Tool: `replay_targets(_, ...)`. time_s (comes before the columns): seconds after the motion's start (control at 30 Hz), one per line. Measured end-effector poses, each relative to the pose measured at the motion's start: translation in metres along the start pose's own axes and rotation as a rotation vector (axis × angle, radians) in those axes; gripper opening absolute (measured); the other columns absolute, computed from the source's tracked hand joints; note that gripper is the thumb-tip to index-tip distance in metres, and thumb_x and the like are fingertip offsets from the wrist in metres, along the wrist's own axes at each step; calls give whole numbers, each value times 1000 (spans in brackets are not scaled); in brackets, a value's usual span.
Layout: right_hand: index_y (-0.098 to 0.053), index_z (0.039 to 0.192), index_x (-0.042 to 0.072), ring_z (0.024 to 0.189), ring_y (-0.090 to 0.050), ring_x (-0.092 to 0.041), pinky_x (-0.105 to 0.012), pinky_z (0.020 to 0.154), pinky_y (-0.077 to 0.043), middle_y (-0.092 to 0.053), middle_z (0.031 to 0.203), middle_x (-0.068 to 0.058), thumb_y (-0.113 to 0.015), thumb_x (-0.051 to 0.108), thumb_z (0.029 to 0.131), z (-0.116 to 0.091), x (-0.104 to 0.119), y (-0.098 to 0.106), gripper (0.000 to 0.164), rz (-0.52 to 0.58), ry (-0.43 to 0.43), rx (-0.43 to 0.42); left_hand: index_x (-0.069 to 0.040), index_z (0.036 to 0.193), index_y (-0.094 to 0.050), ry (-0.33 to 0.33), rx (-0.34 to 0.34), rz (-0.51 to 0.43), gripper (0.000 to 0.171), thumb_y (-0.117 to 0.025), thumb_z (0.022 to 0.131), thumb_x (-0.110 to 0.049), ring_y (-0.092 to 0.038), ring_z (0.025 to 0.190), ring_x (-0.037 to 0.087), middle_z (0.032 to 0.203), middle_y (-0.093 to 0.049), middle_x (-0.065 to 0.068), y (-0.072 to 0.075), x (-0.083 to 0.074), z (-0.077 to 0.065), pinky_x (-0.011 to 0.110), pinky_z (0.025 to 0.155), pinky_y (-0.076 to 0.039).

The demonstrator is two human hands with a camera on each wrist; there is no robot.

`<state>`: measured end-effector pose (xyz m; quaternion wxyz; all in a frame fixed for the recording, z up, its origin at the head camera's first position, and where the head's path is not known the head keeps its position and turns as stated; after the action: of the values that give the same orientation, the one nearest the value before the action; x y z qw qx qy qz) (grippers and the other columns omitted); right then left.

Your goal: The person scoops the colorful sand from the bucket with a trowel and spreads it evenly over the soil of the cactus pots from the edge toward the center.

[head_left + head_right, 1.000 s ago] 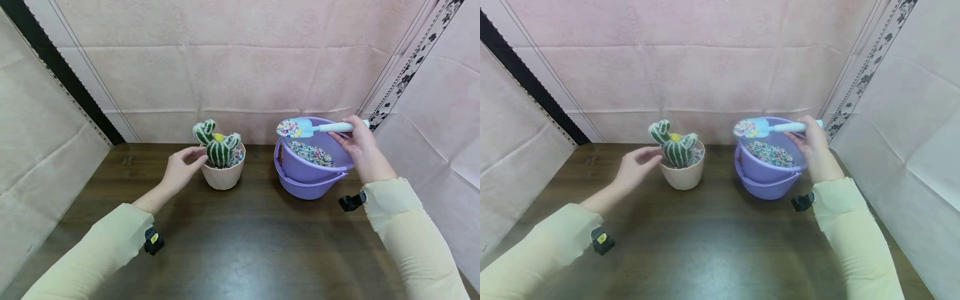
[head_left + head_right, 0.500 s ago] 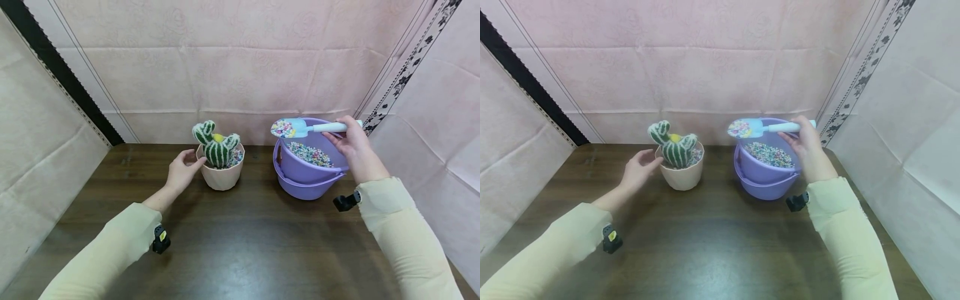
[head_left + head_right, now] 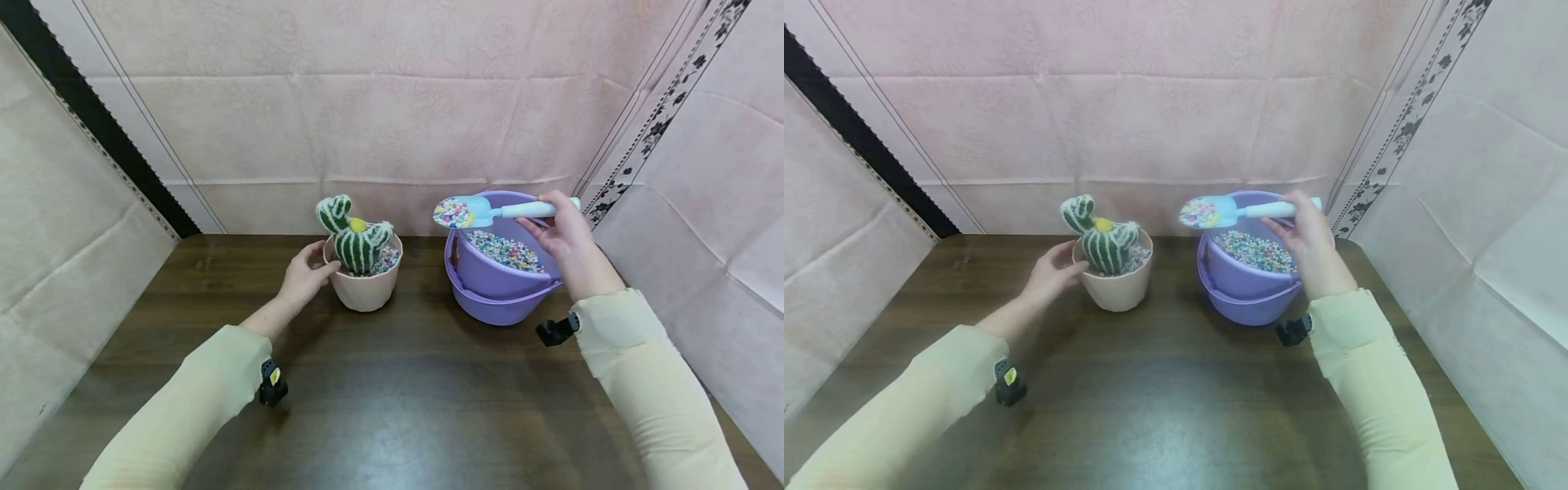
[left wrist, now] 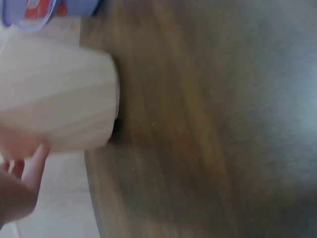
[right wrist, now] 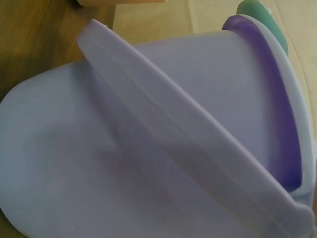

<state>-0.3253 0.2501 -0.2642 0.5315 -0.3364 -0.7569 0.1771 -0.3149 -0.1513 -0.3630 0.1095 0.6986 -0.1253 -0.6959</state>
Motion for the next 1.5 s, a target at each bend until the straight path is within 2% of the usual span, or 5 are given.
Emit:
replay_targets(0.17,-51,91,6,103,-51,-21,-35,67,-60,-45,106,-9,-57,5,87,1,-6,-3,7,-32,-5,5,-5,146,-28,29,67,-112,57,-52,95,-15,-46,124,30,146,-36,18,1,0,6,40,98,-49)
replay_targets(0.67,-54,88,5,121,-42,-19,-36,70,-60,-45,106,-8,-57,4,87,5,-10,-6,4,2,-40,15,-2,139,-38,10,6,-59,55,-60,91,-15,-50,123,30,137,-43,19,-11,-8,-6,27,87,-54)
replay_targets(1.03,-51,91,6,128,-38,-22,-35,67,-60,-44,110,-8,-57,4,88,5,-21,-18,7,-55,-11,0,-2,139,-41,87,-38,-176,46,-52,95,-13,-54,115,27,138,-46,17,-6,-6,6,40,92,-53)
replay_targets(1.3,-52,88,7,78,-64,-20,-30,70,-60,-53,95,-8,-56,2,87,6,-30,-29,6,-176,35,-3,-6,135,-49,108,-61,-164,41,-50,96,-14,-57,103,19,135,-51,15,-5,-9,12,19,68,-57)
replay_targets(1.5,-54,78,3,62,-66,-22,-32,64,-60,-59,72,-9,-56,-3,84,7,-39,-40,9,-185,62,42,-7,136,-49,120,-57,-156,40,-49,96,-15,-53,116,24,137,-50,13,-6,-10,13,26,77,-58)
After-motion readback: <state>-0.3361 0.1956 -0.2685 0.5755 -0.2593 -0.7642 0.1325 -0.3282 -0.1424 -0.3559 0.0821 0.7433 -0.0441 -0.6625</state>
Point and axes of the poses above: each hand's wrist, its own z-axis towards the middle knuckle, its own y-axis out of the back of the hand, x = y × z, the point moved 4 cm from there along z, towards the middle knuckle
